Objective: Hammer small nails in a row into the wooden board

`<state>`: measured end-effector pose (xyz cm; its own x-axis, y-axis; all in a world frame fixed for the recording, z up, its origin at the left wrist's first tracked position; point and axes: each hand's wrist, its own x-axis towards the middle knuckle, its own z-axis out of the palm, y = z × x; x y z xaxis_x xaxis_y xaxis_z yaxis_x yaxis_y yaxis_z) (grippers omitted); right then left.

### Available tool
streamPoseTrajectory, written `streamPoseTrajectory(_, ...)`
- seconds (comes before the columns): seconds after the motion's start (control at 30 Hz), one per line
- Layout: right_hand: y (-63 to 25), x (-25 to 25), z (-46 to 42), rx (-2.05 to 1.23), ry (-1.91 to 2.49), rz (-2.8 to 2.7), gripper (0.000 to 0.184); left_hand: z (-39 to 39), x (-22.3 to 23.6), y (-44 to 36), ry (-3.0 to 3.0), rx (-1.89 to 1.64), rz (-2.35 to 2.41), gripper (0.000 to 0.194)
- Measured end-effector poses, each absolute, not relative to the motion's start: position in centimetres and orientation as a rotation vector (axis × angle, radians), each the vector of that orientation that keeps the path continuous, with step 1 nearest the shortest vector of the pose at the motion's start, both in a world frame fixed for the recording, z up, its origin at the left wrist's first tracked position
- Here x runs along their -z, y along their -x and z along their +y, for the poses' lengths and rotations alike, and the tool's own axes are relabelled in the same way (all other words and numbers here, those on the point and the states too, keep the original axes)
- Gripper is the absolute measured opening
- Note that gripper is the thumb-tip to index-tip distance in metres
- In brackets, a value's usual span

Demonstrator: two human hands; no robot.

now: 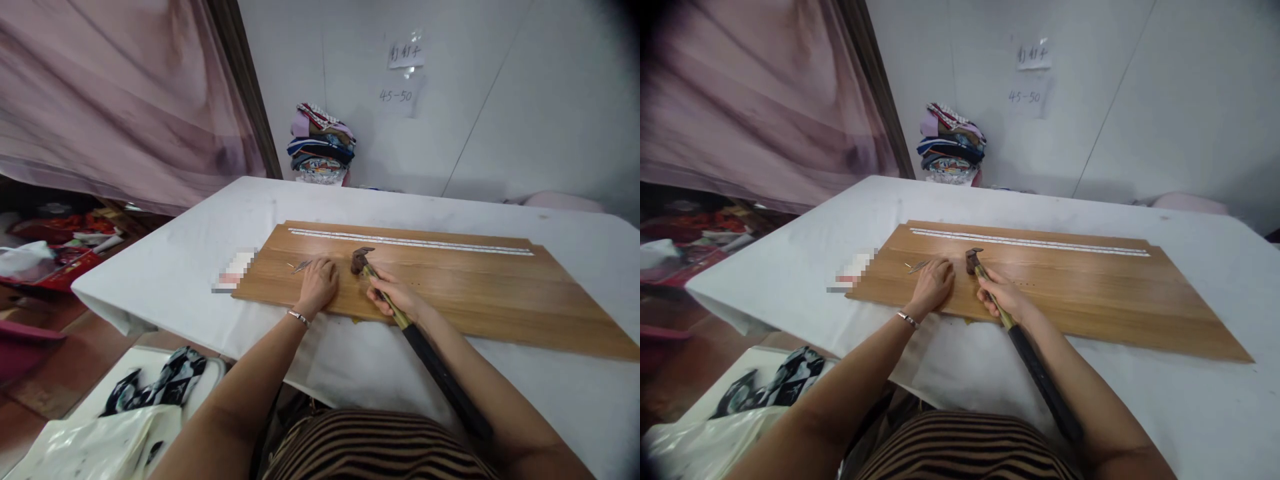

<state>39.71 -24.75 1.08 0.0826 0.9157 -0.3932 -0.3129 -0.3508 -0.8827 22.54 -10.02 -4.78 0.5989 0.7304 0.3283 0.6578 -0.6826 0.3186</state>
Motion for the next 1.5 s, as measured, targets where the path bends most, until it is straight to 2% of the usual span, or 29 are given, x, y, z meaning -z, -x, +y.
streamPoseTrajectory(0.57,-40.2,-1.1,-24.5,-1.489,1.32,-0.665,0.029,-10.1,4.6,-22.7,-2.663,-0.656,1.144,0.023)
streamPoseTrajectory(0.97,-40.7,-1.8,-24.6,-1.546,1.276,-0.649,0.032,-10.0,4.8,-22.9,-2.642,-0.643,1.15,0.024)
streamPoseTrajectory(1.33,-41.2,-1.9,-24.8,-1.529,1.277,-0.688,0.043,-10.1,4.5,-23.0,-2.628,-0.621,1.163,0.023)
streamPoseTrajectory(1.5,-41.2,-1.6,-24.7,-1.512,1.307,-0.684,0.038,-10.1,4.4,-23.0,-2.627,-0.632,1.148,0.023)
